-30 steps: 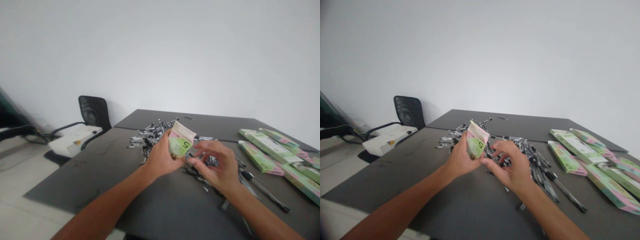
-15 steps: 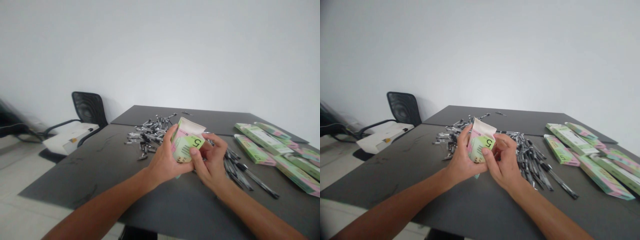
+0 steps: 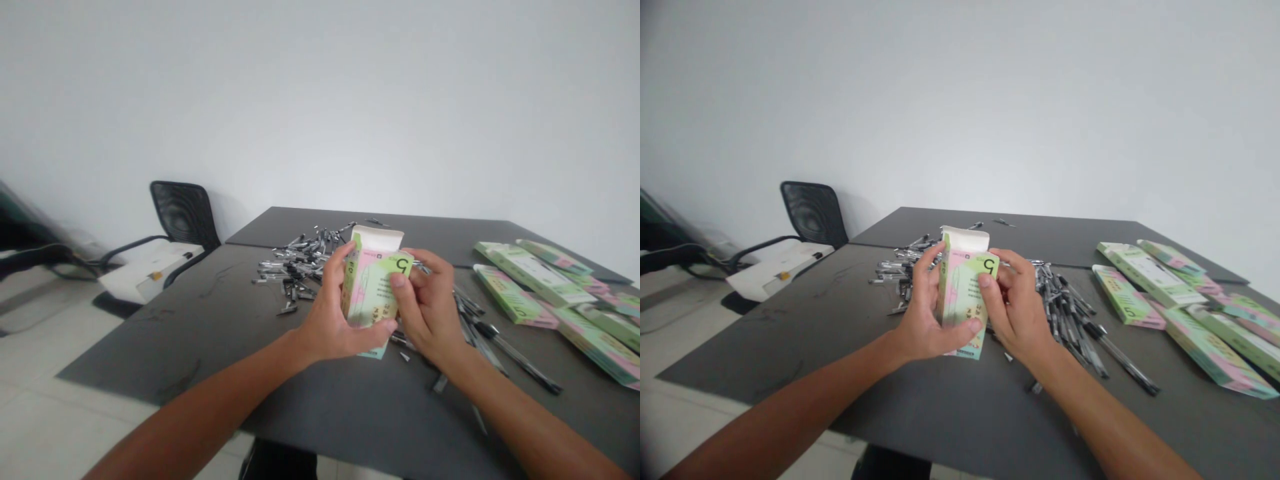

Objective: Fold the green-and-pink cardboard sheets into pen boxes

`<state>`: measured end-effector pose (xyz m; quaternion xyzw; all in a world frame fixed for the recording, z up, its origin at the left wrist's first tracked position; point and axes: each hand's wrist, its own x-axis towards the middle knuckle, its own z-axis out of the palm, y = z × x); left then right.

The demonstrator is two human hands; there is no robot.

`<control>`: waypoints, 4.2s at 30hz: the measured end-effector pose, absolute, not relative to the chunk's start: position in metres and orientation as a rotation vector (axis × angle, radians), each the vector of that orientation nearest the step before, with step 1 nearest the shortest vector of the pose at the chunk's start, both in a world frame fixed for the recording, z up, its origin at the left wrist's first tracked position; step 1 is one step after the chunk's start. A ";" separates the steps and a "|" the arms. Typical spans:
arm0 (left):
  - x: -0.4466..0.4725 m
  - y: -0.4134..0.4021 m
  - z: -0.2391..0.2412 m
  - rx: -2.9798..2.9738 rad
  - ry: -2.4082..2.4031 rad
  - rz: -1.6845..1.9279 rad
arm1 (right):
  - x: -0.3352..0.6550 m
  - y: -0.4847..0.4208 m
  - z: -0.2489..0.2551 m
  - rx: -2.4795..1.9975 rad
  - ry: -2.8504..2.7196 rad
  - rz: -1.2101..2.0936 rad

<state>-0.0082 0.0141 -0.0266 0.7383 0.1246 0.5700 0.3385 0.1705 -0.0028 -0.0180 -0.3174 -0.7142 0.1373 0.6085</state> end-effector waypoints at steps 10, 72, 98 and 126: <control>-0.014 0.014 -0.025 2.098 0.525 1.369 | 0.173 -0.009 -0.014 -0.758 -1.716 0.168; -0.017 0.008 -0.023 2.404 0.936 1.537 | 0.158 -0.029 0.016 -0.899 -1.546 0.436; -0.020 -0.002 -0.011 2.445 0.888 1.323 | 0.178 -0.031 0.031 -0.890 -1.825 -0.172; -0.019 -0.004 -0.008 2.528 0.847 1.266 | 0.175 -0.026 0.022 -0.937 -1.875 0.022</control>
